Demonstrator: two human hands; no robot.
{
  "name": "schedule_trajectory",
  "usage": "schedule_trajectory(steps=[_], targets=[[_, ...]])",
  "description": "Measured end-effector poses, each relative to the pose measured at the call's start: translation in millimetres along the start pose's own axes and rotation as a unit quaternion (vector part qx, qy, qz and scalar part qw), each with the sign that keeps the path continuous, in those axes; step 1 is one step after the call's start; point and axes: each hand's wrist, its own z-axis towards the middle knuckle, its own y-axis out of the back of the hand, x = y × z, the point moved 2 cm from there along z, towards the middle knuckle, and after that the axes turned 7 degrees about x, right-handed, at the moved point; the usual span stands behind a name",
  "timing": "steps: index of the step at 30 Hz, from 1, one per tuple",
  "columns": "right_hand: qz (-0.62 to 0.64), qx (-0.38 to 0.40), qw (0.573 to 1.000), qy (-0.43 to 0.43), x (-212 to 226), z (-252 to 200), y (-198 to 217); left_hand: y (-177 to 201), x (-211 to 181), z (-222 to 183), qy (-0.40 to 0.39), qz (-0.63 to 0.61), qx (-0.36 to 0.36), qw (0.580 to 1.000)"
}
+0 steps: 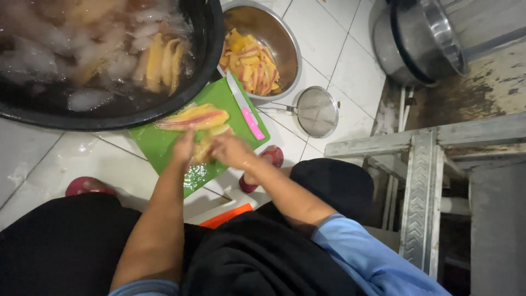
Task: Cutting food items on a cutting board after retrieving them from a large tub of ice water.
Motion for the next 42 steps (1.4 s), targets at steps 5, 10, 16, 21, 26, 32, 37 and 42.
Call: schedule_trajectory(steps=[5,10,16,21,26,32,37,42], targets=[[-0.043,-0.138,0.989,-0.022,-107,39,26,-2,65,82,-0.055,0.108,-0.077,0.990],[-0.156,-0.118,0.974,-0.116,-137,40,11,21,71,85,-0.053,0.294,-0.178,0.938],[0.104,-0.132,0.982,-0.090,-87,-10,30,-16,43,46,-0.136,0.379,-0.174,0.898],[-0.080,-0.149,0.985,-0.017,-68,-52,-3,-49,59,62,-0.148,0.454,-0.165,0.863],[-0.123,-0.182,0.972,0.082,-101,-57,-48,-58,83,84,-0.187,0.453,-0.230,0.840],[-0.191,-0.243,0.942,0.134,-105,-72,-51,-58,79,86,-0.165,0.437,-0.236,0.852],[-0.168,-0.125,0.976,0.054,-103,-78,-47,-60,78,89,-0.168,0.442,-0.236,0.849],[-0.157,-0.071,0.984,0.045,-94,-57,-46,-61,80,95,-0.160,0.448,-0.233,0.848]])
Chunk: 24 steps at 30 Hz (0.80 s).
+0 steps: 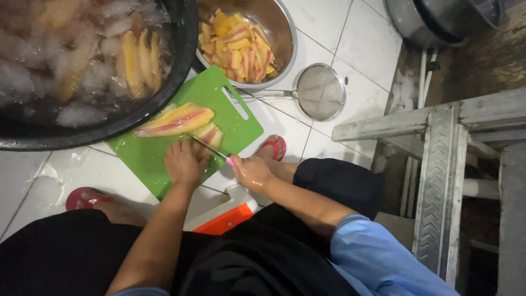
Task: Cutting food items on a cutting board after retrieving them from a large tub of ice water.
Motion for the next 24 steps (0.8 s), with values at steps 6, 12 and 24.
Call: schedule_trajectory(steps=[6,12,24], targets=[[0.040,0.095,0.994,-0.047,22,19,23,-12,2,-3,0.002,-0.006,0.016,1.000],[-0.022,-0.010,1.000,0.011,7,6,30,-2,1,-11,0.023,-0.005,-0.020,1.000],[0.060,-0.135,0.984,-0.098,-40,81,24,37,1,-16,0.109,-0.051,0.186,0.975]])
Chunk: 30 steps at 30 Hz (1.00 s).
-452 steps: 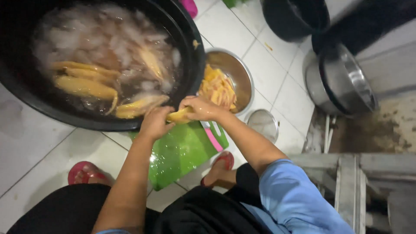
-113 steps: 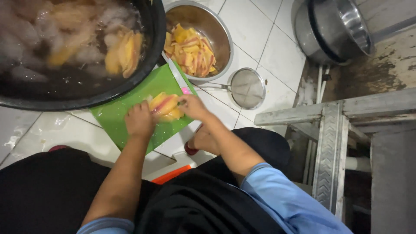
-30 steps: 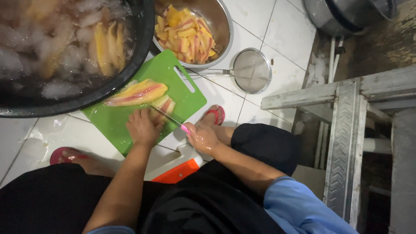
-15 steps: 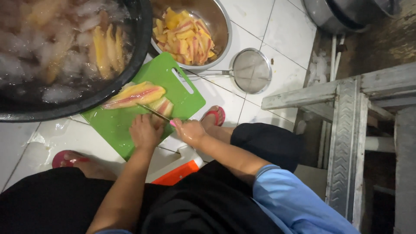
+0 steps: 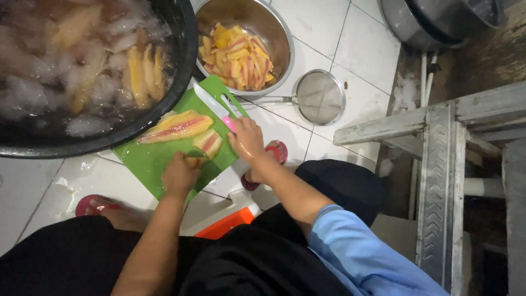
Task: Cutting food items on a cutting board after retrieving them from a large tub of ice water.
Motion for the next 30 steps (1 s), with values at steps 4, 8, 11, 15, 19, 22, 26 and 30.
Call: schedule_trajectory(steps=[4,8,11,15,19,22,26,30], targets=[[0.033,0.037,0.998,0.049,37,8,-28,16,-16,-27,-0.027,-0.016,0.026,0.999],[-0.041,0.019,0.999,-0.017,63,-3,-27,-12,8,5,-0.033,0.004,0.024,0.999],[-0.015,0.006,0.999,-0.037,62,-6,-33,3,4,-9,-0.023,-0.024,0.030,0.999],[0.131,0.131,0.977,-0.106,46,-7,-45,19,10,-11,-0.014,0.076,0.027,0.997],[0.241,0.169,0.947,-0.127,26,-19,-46,23,30,2,0.004,0.091,-0.008,0.996],[0.310,0.135,0.935,-0.110,-8,-19,-57,37,24,-2,0.007,0.061,-0.015,0.998],[0.373,0.139,0.907,-0.136,-26,-19,-47,47,13,-8,0.000,0.045,-0.015,0.999],[0.375,0.111,0.912,-0.126,-39,-5,-42,46,3,-3,-0.016,0.016,-0.007,1.000]])
